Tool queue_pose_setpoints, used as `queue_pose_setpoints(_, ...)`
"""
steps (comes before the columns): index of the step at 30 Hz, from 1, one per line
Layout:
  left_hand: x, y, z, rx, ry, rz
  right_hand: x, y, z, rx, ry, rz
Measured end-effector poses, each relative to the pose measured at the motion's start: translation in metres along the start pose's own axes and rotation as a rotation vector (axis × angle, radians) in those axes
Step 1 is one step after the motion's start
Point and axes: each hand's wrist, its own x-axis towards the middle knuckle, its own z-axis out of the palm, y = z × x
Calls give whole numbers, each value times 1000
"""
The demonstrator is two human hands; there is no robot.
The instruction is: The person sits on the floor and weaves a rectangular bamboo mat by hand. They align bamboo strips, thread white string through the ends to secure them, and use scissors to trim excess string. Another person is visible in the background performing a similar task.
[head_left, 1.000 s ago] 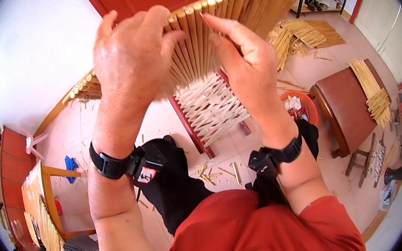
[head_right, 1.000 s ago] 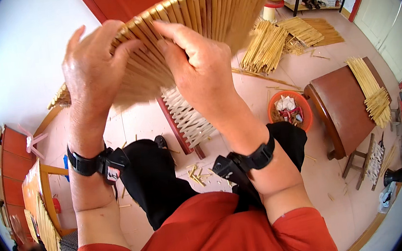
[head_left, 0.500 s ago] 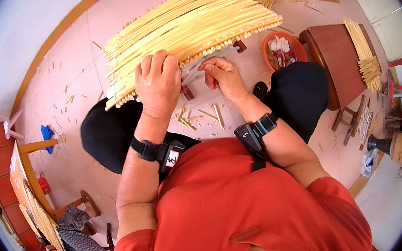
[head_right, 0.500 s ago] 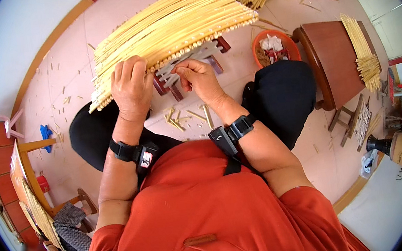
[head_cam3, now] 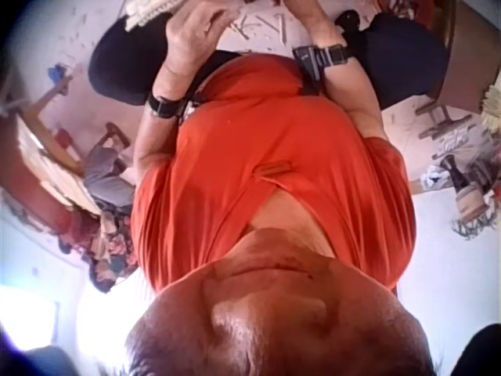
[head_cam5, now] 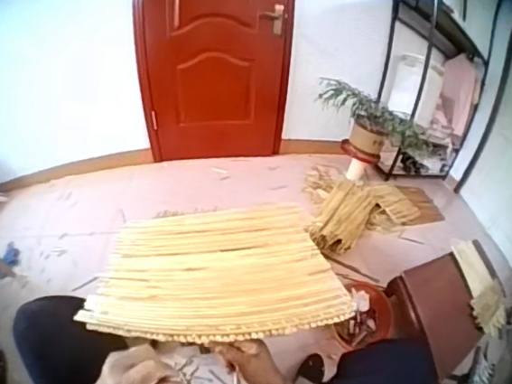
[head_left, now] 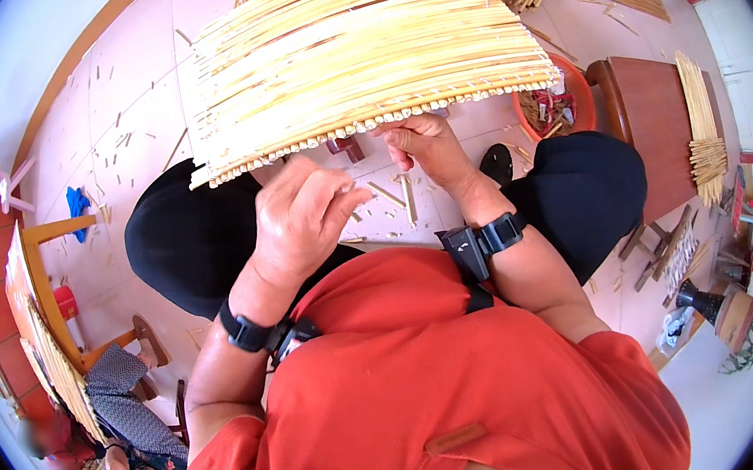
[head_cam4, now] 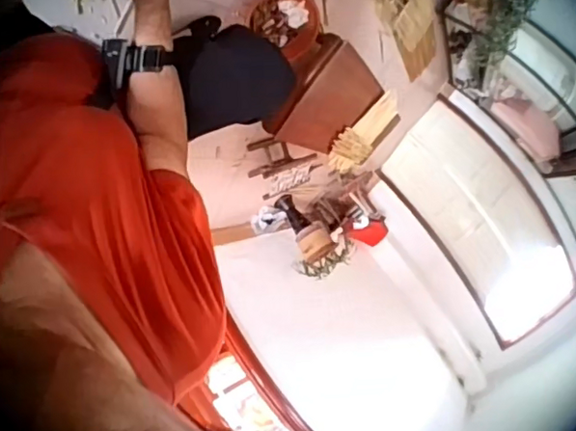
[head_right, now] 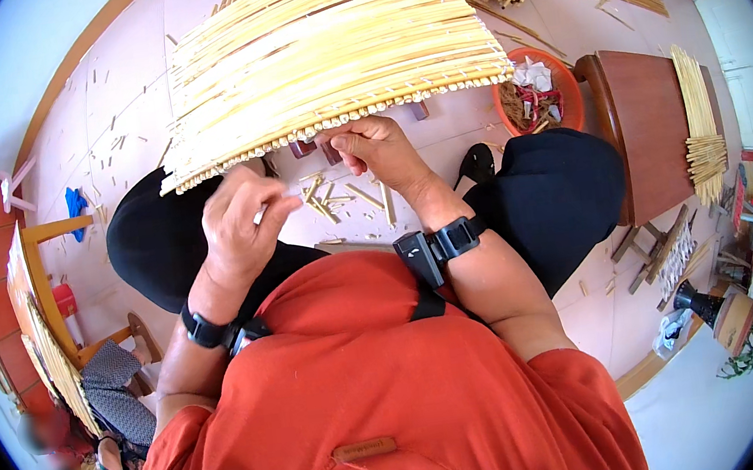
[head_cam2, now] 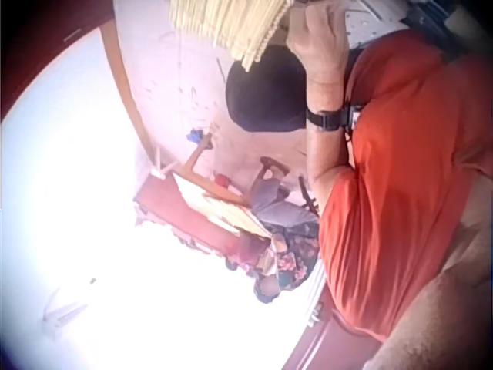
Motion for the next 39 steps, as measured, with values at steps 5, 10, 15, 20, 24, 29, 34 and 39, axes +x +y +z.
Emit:
queue_pose_setpoints(5, -13, -19, 8, -1190, -292, -860, 2, -2, 2, -5, -8, -22)
queue_pose_setpoints(10, 16, -16, 44, -1591, -131, -961, 4, 3, -1, -10, 25, -11)
queue_pose_setpoints(15, 29, -14, 59, -1574, 116, -1099, 5, 3, -2, -37, 39, 17)
queue_pose_setpoints(20, 34, -8, 56, -1540, 149, -1142, 8, 4, 0, 22, 10, -9)
queue_pose_setpoints(24, 38, 1, 53, -1477, 120, -1153, 8, 7, -2, 57, -19, 2)
queue_pose_setpoints(29, 36, 3, 50, -1495, 83, -1113, 5, 0, 7, 107, 2, -49)
queue_pose_setpoints(34, 38, 5, 49, -1510, 105, -1117, 5, 4, 6, 89, 10, -67)
queue_pose_setpoints(39, 33, 1, 52, -1508, 96, -1155, 7, -12, 14, 72, 21, -115)
